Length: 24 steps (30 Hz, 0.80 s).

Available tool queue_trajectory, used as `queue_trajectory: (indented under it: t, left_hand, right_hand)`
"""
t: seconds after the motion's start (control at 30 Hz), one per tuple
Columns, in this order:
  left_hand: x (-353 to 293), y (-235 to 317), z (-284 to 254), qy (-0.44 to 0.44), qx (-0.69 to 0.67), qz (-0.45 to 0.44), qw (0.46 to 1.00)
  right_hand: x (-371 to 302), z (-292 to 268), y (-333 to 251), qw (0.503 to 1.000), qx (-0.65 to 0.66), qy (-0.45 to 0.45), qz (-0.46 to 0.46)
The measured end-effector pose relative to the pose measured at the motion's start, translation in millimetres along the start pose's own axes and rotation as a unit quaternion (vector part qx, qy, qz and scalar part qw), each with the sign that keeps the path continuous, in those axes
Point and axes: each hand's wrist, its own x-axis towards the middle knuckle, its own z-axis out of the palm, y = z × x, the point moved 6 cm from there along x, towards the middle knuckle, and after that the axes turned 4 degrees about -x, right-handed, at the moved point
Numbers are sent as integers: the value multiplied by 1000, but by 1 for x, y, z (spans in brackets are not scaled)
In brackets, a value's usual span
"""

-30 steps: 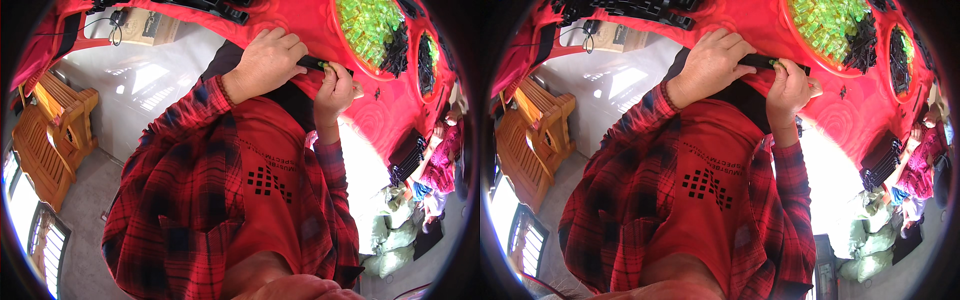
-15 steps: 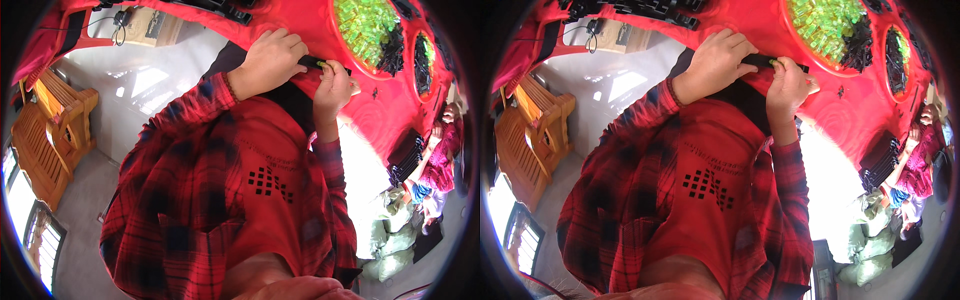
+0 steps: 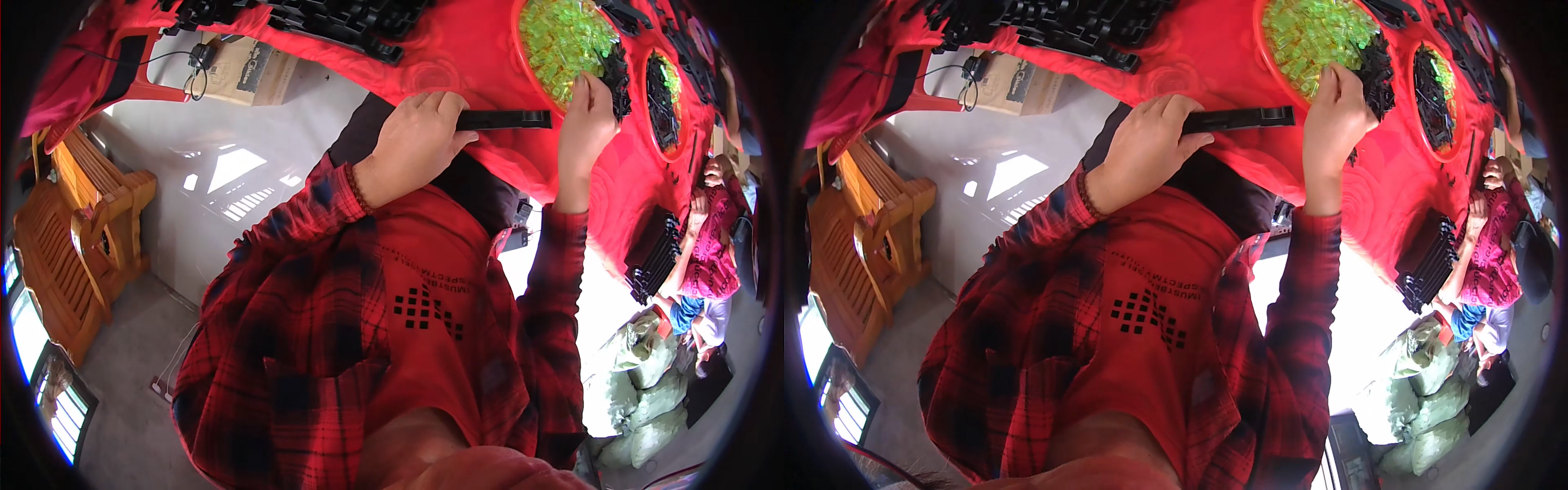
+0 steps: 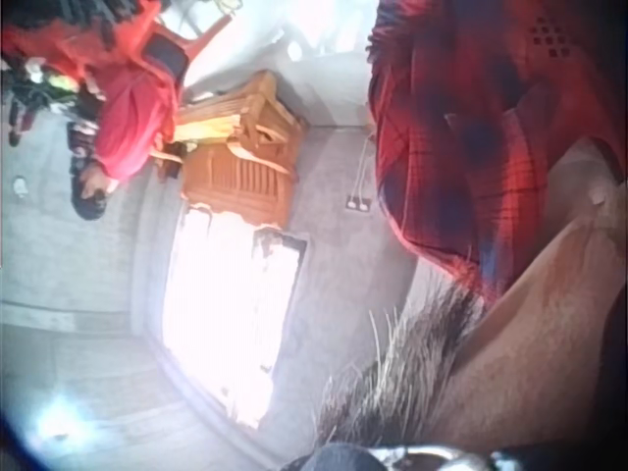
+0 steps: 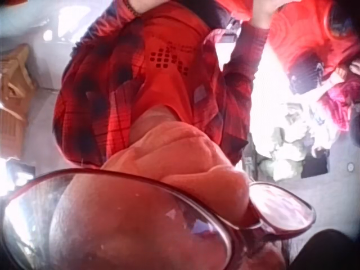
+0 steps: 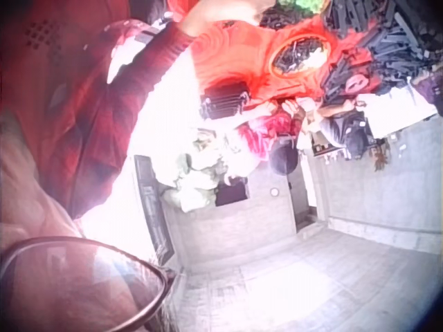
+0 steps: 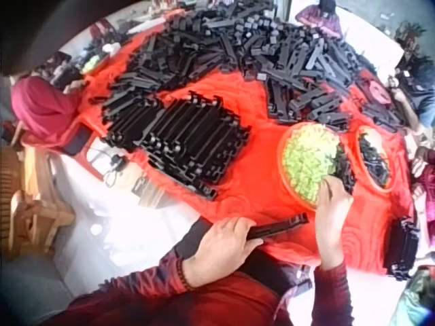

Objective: The person assembles plastic components by taking small parts from dishes on the table and inserting them into black plastic frames.

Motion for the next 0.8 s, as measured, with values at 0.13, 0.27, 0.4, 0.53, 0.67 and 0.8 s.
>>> queue_trajectory:
  t: [0.13, 0.27, 0.4, 0.53, 0.67, 0.8]
  left_hand:
    - [-10, -1, -2, 11, -51, -25, 998]
    - [-18, 0, -7, 44, -67, -41, 996]
    - [-22, -1, -8, 54, -121, -49, 990]
    - [-27, 0, -4, 2, -185, -71, 980]
    - [-33, 3, -6, -8, -207, -82, 975]
    - [-40, 0, -2, -98, -352, -128, 922]
  right_hand:
    - [7, 6, -13, 973, -207, 3, -106]
    - [-13, -16, -32, 981, -148, 89, -92]
    - [-49, -14, -38, 982, 39, -114, 143]
    - [-65, -22, -43, 951, 236, -117, 162]
    - [-71, -31, -66, 967, 187, -112, 135]
    - [-78, -38, -68, 973, 160, -71, 151]
